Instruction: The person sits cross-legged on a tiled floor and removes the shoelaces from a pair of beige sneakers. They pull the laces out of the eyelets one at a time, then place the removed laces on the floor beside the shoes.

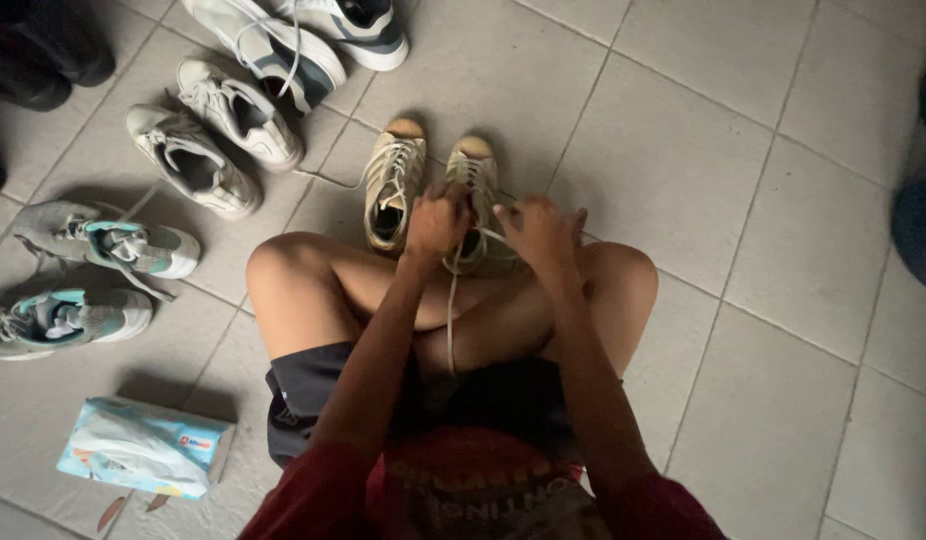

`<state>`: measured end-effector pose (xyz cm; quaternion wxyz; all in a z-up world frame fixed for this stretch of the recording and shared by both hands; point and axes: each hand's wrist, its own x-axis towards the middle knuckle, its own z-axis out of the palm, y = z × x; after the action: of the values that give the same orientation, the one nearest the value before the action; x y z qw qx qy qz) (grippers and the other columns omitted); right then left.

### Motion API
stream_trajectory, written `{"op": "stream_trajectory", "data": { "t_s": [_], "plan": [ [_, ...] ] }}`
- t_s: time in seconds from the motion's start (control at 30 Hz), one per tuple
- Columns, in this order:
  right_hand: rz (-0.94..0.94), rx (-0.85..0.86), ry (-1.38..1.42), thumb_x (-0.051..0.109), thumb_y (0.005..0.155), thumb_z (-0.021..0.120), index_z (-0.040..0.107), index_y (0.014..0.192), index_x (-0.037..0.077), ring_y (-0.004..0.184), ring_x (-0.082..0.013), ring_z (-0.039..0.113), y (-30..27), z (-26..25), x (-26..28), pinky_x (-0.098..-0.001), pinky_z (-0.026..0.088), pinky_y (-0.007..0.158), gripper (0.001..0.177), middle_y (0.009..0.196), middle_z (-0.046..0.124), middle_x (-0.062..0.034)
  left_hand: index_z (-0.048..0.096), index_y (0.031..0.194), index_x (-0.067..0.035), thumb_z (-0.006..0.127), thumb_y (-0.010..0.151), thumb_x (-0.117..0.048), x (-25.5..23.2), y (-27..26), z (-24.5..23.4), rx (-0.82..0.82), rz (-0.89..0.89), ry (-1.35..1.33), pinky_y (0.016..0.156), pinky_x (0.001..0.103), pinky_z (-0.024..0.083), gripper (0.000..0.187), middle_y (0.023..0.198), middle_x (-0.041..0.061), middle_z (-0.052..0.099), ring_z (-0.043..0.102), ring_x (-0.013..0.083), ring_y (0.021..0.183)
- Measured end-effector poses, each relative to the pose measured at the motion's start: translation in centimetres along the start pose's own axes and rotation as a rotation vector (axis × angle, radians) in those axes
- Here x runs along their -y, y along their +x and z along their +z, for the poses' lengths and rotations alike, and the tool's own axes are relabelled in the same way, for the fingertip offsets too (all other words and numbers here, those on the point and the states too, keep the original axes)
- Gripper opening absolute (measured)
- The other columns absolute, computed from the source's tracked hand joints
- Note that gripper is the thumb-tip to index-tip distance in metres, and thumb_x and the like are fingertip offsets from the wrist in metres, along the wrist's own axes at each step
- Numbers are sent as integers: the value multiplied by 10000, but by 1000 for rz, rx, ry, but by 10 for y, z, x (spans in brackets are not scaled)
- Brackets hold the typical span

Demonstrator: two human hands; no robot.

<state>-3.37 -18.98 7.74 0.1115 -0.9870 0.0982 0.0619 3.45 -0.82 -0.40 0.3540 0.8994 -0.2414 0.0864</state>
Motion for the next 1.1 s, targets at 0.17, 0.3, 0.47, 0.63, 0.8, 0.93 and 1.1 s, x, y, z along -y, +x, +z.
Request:
{"op": "stream_trajectory", "data": {
  "t_s": [0.17, 0.3, 0.47, 0.63, 0.8, 0.93, 1.1],
  "plan": [
    [-312, -247, 573, 275, 959, 709, 629, 1271, 48, 1151, -393, 651, 29, 68, 5, -516, 460, 1008, 394, 1241, 670, -227, 698, 1081, -90, 613, 943, -161, 22, 38, 33, 243, -22, 238, 996, 552, 498, 177, 1049, 213, 721, 676, 417, 1052],
    [-342, -339, 759, 181, 946, 727, 559, 1388, 28, 1133, -401, 657, 49, 102, 0, -465, 518, 983, 496, 1253, 659, -258, 735, 880, -88, 664, 817, -150, 45, 69, 48, 161, 342, 404, 1001, 519, 508, 113, 951, 181, 740, 687, 375, 1064],
    [-198, -223, 759, 237, 894, 778, 593, 1343, 21, 1108, -364, 682, 42, 104, -2, -449, 541, 918, 531, 1240, 666, -246, 753, 995, -42, 703, 744, -232, 59, 56, 33, 193, 417, -164, 953, 506, 475, 319, 1078, 202, 712, 603, 447, 1079],
    [-156, -200, 655, 312, 855, 809, 661, 1228, 36, 1052, -391, 694, 39, 96, 8, -455, 546, 880, 487, 1153, 699, -231, 735, 1027, -19, 636, 950, -319, 56, 44, 19, 369, 21, -87, 1059, 502, 439, 324, 1205, 230, 674, 575, 430, 1215],
    [-227, -283, 612, 295, 849, 807, 684, 1166, 26, 1003, -442, 679, 39, 102, 6, -487, 543, 842, 434, 1096, 696, -248, 744, 1009, -36, 592, 908, -214, 36, 50, 42, 326, 134, 349, 1055, 549, 445, 255, 1284, 242, 627, 591, 403, 1239],
    [-222, -270, 621, 301, 848, 812, 678, 1131, 26, 989, -427, 693, 41, 104, 5, -487, 550, 832, 417, 1076, 703, -239, 735, 1047, -20, 615, 833, -216, 15, 54, 35, 16, 360, 526, 969, 494, 462, 315, 1348, 232, 617, 596, 384, 1240],
    [-228, -350, 615, 270, 851, 820, 686, 1155, 21, 1023, -452, 670, 36, 96, 10, -495, 542, 841, 415, 1101, 687, -263, 755, 1117, -132, 675, 845, -304, -5, 61, -24, 593, 4, 234, 1019, 616, 359, 332, 1304, 225, 561, 477, 422, 1250]
  ]
}}
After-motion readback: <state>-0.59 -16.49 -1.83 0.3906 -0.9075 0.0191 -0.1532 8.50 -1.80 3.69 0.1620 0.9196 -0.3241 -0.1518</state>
